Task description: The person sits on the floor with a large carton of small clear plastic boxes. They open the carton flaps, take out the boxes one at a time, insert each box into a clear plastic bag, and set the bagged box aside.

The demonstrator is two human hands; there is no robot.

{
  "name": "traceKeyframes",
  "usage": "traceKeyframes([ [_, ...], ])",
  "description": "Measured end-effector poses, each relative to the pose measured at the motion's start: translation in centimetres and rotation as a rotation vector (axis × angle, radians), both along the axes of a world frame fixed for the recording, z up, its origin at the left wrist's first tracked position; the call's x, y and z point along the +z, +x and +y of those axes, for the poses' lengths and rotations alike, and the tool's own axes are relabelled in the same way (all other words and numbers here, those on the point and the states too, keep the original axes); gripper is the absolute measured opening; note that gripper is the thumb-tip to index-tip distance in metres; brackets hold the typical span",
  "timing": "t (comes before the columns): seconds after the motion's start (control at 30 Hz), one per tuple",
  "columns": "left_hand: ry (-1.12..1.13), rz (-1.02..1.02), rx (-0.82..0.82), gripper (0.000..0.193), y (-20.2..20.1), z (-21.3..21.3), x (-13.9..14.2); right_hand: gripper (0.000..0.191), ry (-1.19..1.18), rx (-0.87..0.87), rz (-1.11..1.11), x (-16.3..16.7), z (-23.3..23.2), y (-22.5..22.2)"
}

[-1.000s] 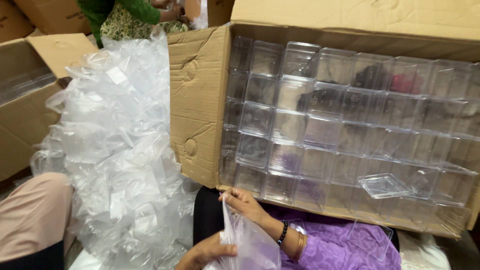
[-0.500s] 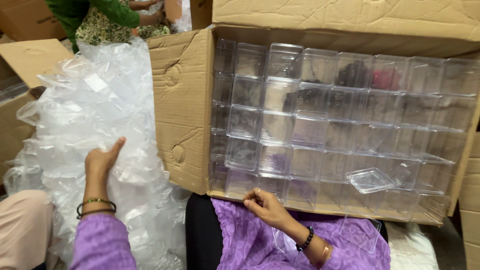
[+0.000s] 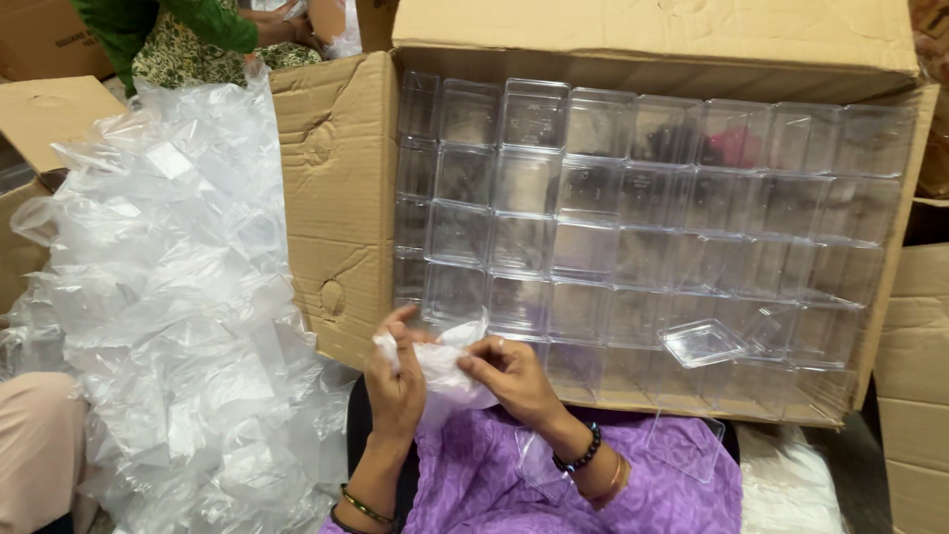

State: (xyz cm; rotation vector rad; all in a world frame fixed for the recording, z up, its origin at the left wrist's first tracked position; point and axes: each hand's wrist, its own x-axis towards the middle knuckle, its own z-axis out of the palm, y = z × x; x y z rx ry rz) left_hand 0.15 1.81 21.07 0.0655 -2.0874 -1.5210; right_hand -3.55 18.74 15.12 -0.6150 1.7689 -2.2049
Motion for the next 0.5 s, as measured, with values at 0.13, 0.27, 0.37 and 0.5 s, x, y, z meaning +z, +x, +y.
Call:
traceKeyframes([
  [0.13, -0.240, 0.192, -0.024, 0.032, 0.0, 1.6, -1.0, 0.030, -0.184, -0.054, -0.175, 0.9, 2.1, 1.4],
  [0.27, -0.119, 0.011, -0.148, 0.035, -0.3, 2.9, -1.9, 0.036, 0.039, -0.119, 0.132, 2.2, 2.6, 1.7],
  [0.37, 0.065, 0.012, -0.322, 0.040, -0.2, 2.6, -1.7, 0.015, -0.113, -0.212, -0.023, 1.7, 3.3, 1.3],
  [0.5, 0.255, -0.139, -0.295, 0.029, 0.3, 2.6, -1.7, 0.015, -0.144, -0.191, -0.041, -0.2, 4.2, 1.0],
])
